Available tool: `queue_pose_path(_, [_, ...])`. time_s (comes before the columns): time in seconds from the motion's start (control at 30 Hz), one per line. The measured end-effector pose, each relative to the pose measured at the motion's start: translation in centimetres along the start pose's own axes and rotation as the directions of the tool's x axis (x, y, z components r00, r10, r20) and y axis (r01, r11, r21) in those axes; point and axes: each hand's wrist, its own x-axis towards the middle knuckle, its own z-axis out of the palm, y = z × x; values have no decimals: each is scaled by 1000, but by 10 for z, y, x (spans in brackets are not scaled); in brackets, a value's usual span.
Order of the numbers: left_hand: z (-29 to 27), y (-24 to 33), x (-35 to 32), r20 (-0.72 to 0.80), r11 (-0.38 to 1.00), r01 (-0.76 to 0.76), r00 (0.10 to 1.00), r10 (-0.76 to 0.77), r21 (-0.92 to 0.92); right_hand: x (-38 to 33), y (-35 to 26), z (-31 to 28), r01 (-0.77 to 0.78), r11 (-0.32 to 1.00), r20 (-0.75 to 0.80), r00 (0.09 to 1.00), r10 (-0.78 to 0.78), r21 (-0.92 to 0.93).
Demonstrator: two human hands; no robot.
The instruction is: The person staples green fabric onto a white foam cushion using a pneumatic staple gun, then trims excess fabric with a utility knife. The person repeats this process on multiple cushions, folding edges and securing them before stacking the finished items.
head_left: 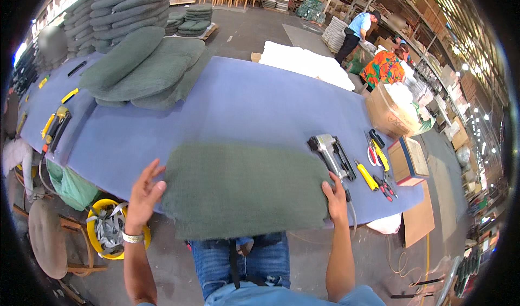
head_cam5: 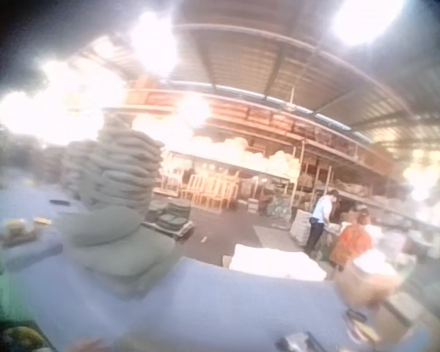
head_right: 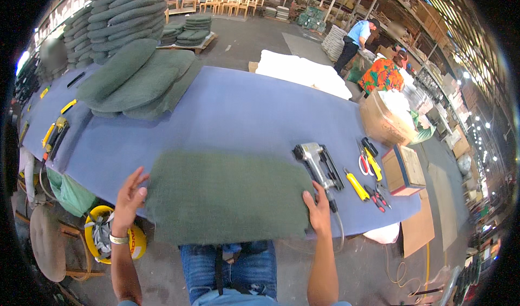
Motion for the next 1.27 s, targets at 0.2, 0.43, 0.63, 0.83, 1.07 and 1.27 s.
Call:
queue_pose_path(0.2, [25, -26, 27, 60, 995, -10, 998, 16, -104, -16, 22, -13, 69, 997, -161, 984, -73, -32])
queue_pose_path(0.43, [21, -18, 16, 199, 895, 261, 959, -200, -362, -21, 62, -42, -39, 998, -202, 979, 28, -52])
queue_pose_path(0.63, [15, -17, 90, 433, 784, 600, 756, -491, -158, -28, 58, -35, -162, 987, -284, 947, 149, -21])
queue_pose_path(0.83, [20, 69, 133, 243, 712, 702, 693, -679, -10, -11, 32, 7, -354, 931, -397, 870, 292, -92])
queue_pose_path(1.07, [-37, 81, 121, 38, 657, 563, 773, -633, -502, 101, -193, 55, -123, 990, -250, 959, 135, 64])
queue_pose_path(1.27, [-72, 137, 195, -227, 663, 37, 924, -307, -748, 167, -425, 168, 684, 729, -60, 726, -685, -28])
